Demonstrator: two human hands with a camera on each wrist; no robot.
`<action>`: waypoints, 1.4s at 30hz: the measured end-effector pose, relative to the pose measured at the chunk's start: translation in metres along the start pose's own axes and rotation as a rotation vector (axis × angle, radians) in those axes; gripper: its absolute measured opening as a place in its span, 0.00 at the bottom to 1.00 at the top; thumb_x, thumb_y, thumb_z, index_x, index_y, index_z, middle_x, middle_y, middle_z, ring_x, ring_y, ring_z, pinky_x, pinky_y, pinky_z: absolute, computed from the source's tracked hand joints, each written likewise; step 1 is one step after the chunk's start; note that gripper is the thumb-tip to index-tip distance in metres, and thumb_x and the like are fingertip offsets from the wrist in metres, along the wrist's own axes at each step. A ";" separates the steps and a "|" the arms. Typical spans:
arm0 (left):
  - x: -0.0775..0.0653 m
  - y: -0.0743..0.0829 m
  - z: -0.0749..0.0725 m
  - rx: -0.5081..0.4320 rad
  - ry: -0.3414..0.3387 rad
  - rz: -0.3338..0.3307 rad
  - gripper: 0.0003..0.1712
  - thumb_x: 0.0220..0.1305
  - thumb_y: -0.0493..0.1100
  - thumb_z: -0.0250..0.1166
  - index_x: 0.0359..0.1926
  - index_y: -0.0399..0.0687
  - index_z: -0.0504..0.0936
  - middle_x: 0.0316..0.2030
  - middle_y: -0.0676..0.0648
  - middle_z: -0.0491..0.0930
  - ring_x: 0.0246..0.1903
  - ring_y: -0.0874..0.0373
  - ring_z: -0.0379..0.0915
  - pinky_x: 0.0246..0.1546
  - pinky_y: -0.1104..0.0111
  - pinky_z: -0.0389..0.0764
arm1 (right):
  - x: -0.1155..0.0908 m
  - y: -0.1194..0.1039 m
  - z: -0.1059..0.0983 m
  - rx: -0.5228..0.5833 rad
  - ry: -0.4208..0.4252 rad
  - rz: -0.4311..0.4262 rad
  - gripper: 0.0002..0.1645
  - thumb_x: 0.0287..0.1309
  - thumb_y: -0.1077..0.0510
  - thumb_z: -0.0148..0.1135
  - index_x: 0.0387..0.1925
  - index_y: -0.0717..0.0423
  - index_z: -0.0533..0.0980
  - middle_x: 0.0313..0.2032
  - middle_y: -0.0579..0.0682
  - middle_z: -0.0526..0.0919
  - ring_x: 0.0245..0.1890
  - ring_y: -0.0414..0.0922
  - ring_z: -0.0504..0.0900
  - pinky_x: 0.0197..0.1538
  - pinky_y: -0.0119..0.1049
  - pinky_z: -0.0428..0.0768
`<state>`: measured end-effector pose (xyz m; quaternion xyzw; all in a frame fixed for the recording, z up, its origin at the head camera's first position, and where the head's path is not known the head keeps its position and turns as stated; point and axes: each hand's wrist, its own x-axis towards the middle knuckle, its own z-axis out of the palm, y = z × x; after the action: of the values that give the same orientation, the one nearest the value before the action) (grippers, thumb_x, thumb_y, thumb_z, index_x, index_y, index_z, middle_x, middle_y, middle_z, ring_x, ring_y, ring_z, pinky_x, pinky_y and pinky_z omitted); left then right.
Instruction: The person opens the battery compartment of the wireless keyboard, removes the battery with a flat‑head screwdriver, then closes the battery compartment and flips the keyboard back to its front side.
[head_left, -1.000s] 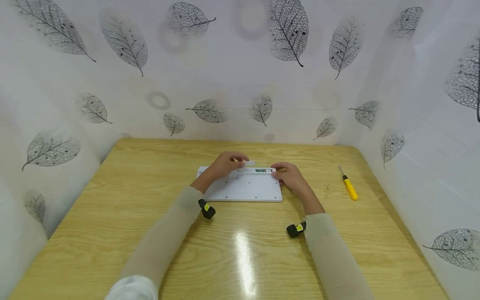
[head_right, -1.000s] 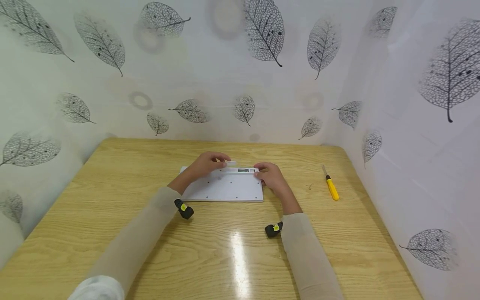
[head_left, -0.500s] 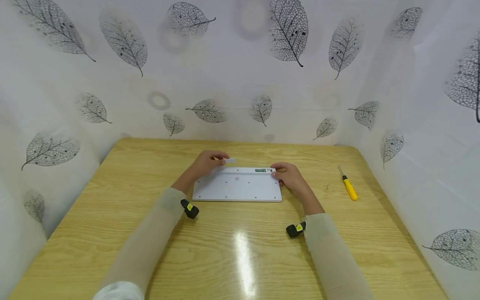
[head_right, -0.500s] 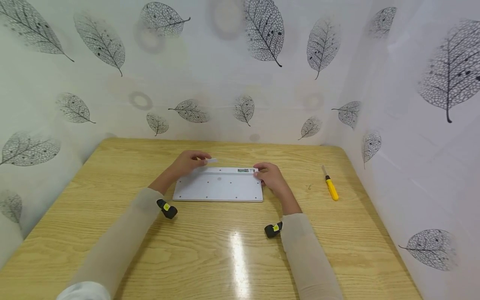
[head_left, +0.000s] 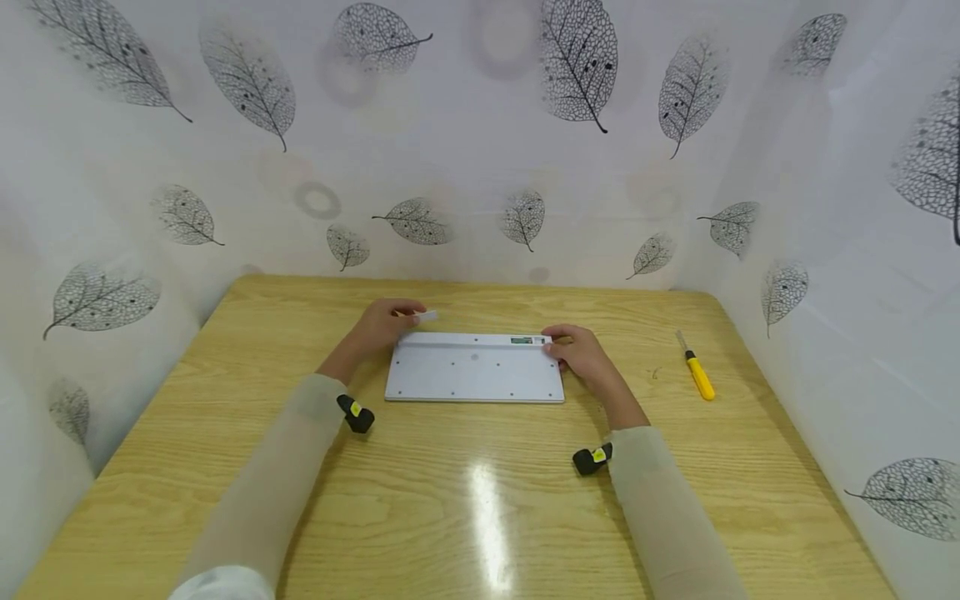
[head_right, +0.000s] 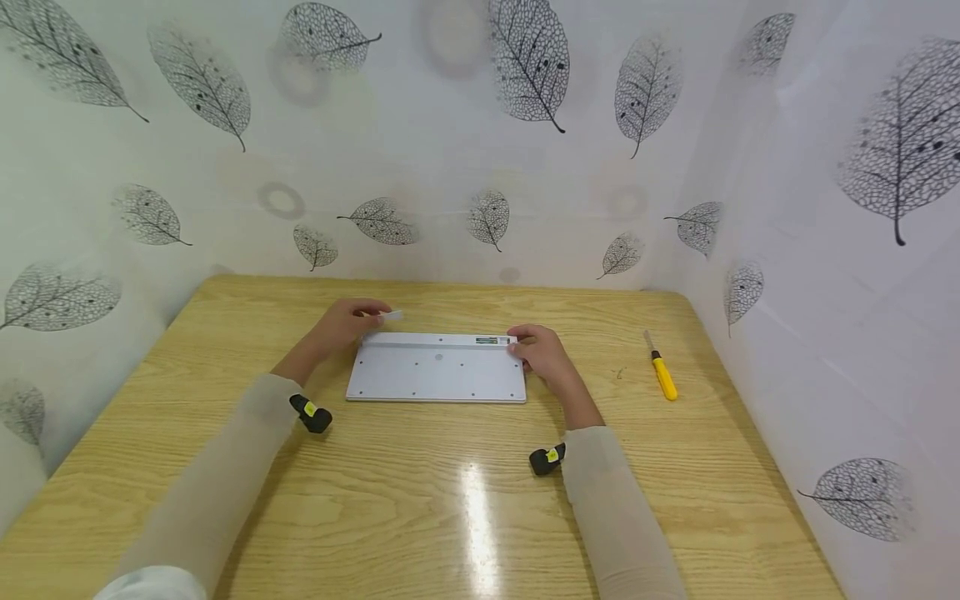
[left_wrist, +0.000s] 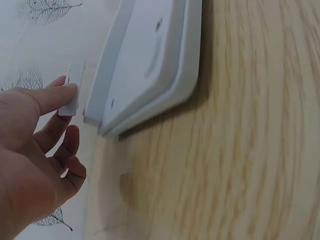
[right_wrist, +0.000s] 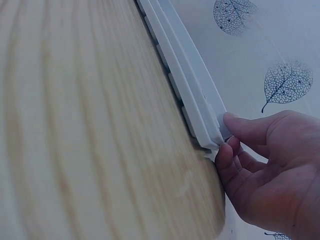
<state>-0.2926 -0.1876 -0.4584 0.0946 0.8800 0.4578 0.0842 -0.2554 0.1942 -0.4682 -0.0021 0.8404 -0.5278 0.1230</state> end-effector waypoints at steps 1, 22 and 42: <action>0.000 -0.002 -0.002 0.006 0.002 -0.001 0.15 0.73 0.44 0.60 0.57 0.50 0.83 0.53 0.44 0.81 0.44 0.49 0.71 0.42 0.62 0.75 | 0.000 0.000 0.000 0.001 0.000 0.002 0.21 0.70 0.59 0.60 0.62 0.56 0.76 0.58 0.58 0.76 0.35 0.45 0.76 0.33 0.29 0.76; 0.002 -0.021 -0.025 0.141 0.025 0.002 0.16 0.74 0.39 0.58 0.58 0.43 0.82 0.59 0.36 0.79 0.58 0.41 0.72 0.61 0.47 0.72 | 0.002 0.002 -0.001 0.020 0.003 0.024 0.21 0.70 0.59 0.60 0.62 0.55 0.76 0.58 0.57 0.77 0.36 0.45 0.76 0.33 0.30 0.77; 0.033 -0.024 -0.015 0.235 -0.030 0.063 0.16 0.72 0.39 0.60 0.57 0.42 0.83 0.55 0.37 0.82 0.55 0.43 0.76 0.62 0.50 0.72 | 0.000 0.001 0.000 0.010 -0.007 0.001 0.21 0.70 0.59 0.60 0.62 0.56 0.76 0.60 0.58 0.76 0.37 0.45 0.77 0.33 0.30 0.77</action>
<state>-0.3297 -0.2047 -0.4715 0.1383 0.9227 0.3527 0.0710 -0.2552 0.1951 -0.4690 -0.0025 0.8374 -0.5318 0.1261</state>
